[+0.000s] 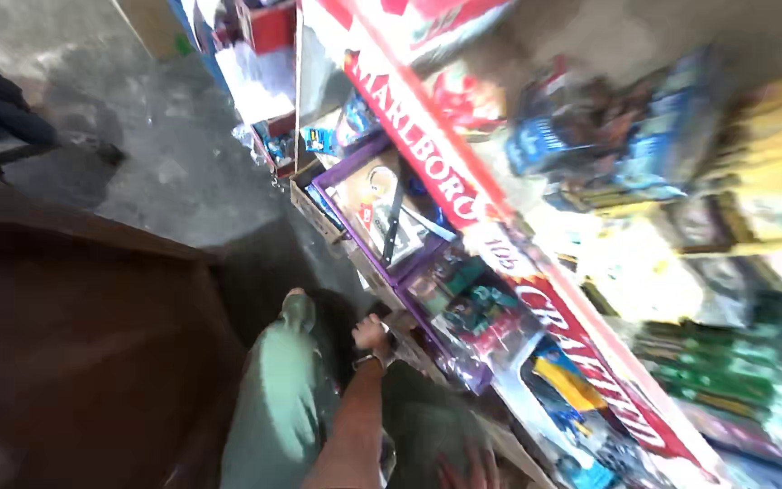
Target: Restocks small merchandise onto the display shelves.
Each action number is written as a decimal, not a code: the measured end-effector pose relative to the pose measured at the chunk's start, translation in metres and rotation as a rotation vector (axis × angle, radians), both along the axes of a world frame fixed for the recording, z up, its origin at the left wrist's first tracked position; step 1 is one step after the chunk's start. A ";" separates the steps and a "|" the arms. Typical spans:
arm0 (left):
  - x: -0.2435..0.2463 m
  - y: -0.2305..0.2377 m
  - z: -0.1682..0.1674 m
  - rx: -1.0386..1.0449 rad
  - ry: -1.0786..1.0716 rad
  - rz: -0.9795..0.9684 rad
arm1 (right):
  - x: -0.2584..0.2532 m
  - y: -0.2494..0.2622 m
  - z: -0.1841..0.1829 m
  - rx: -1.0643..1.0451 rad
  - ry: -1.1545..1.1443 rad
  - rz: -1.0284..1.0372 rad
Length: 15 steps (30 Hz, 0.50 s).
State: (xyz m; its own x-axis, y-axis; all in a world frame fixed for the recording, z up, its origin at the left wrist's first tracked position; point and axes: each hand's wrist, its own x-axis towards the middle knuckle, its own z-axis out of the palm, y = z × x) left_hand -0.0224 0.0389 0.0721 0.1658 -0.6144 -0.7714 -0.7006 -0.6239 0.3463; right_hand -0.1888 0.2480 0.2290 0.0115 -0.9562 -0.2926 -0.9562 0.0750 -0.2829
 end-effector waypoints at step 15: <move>0.053 0.153 0.341 -0.853 0.446 -0.406 | 0.074 -0.042 0.108 -0.615 -0.828 -0.010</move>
